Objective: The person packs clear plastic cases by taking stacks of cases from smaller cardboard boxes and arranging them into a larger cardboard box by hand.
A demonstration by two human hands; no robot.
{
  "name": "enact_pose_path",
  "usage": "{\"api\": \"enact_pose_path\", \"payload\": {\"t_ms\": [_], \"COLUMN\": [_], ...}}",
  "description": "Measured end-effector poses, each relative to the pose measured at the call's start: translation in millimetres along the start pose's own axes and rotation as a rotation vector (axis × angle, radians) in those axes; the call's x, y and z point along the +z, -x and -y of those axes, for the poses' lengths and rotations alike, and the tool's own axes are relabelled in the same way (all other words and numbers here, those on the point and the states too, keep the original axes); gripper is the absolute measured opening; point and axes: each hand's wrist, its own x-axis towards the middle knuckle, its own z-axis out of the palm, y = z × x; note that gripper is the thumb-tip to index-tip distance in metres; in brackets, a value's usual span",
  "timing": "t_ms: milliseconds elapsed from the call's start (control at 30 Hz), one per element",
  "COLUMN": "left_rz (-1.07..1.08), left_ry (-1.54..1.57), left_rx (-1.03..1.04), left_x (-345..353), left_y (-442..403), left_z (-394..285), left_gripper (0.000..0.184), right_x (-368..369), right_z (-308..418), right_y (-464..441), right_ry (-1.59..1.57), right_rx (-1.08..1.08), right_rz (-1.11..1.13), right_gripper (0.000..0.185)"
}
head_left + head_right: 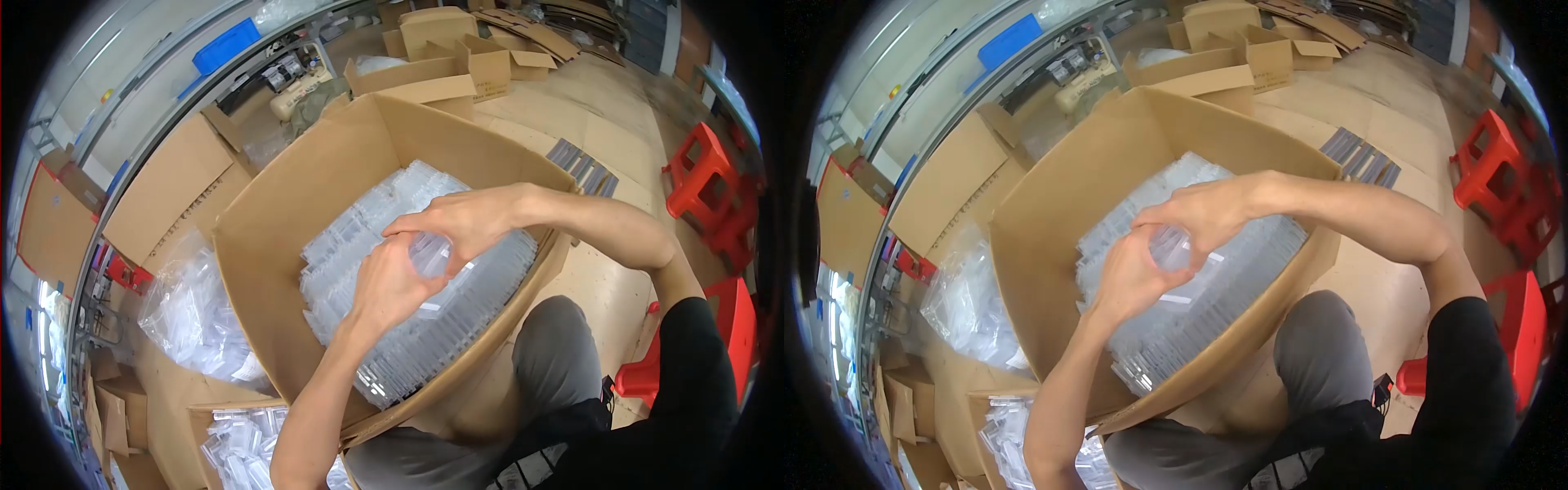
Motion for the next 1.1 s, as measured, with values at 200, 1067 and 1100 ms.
{"api": "enact_pose_path", "payload": {"t_ms": [200,1067,1100], "left_rz": [-0.066,-0.644,-0.609], "left_ry": [0.287,1.562,1.573], "left_rx": [-0.125,-0.303,-0.264], "left_x": [-27,-7,-10], "left_y": [-8,-46,-45], "left_z": [22,111,106], "left_gripper": [0.073,0.069,0.070], "right_x": [-6,35,37], "right_z": [-26,-24,-27], "right_y": [-25,-91,-94], "right_ry": [-0.136,-0.795,-0.785], "right_rx": [-0.102,0.208,0.215], "right_rz": [-0.256,-0.150,-0.143], "right_gripper": [0.089,0.076,0.076]}}
